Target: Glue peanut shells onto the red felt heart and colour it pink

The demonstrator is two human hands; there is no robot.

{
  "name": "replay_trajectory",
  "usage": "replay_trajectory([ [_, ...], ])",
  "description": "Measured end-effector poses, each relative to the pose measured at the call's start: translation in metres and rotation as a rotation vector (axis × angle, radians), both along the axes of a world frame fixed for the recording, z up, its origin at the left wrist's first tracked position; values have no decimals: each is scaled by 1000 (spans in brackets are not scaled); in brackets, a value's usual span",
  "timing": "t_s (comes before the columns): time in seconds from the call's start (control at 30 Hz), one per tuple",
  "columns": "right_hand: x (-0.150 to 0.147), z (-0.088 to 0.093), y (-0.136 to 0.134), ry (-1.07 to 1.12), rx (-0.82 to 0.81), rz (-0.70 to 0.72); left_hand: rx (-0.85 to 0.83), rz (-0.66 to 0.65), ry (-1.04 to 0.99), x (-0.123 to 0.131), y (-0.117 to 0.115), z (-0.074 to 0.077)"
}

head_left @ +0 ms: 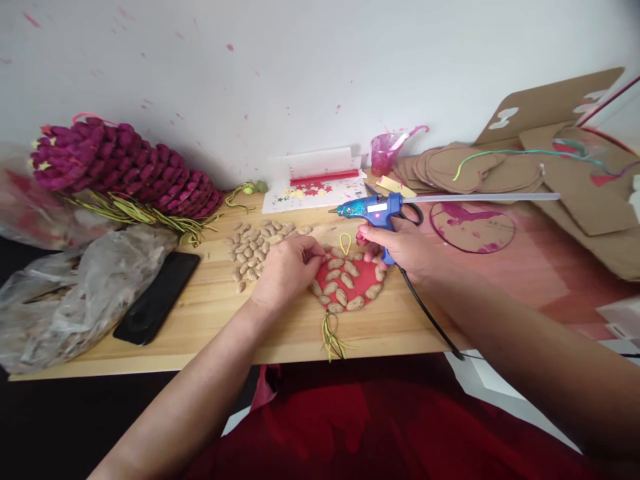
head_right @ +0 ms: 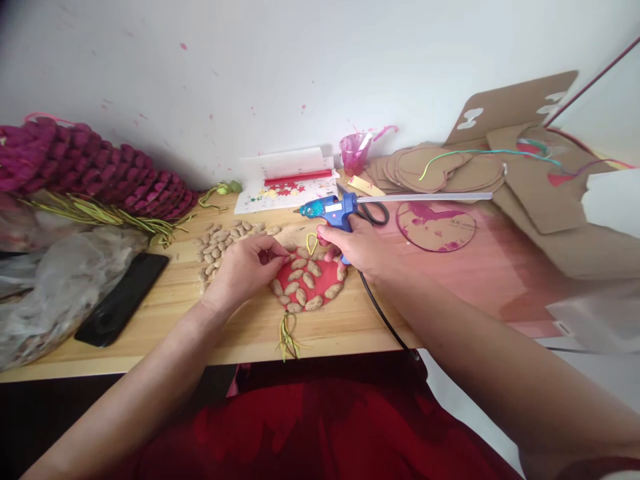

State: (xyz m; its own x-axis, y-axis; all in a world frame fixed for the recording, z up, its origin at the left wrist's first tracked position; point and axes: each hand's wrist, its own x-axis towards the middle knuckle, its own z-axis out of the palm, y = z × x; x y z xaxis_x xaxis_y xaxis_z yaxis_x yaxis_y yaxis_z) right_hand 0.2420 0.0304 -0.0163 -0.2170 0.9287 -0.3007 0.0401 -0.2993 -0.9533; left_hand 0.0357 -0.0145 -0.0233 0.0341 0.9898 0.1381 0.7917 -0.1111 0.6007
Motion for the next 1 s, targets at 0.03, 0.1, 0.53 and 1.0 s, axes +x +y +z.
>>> replay_trajectory([
  [0.03,1,-1,0,2,8,0,-2,4,-9,-1,-1,1],
  [0.1,2,-1,1,15,20,7,-12,2,-15,-2,-5,4],
  [0.53,2,-2,1,-15,52,2,387,-137,364,3,-48,-11],
  [1.0,1,-1,1,28,-3,-26,326,-138,317,5,-19,-11],
])
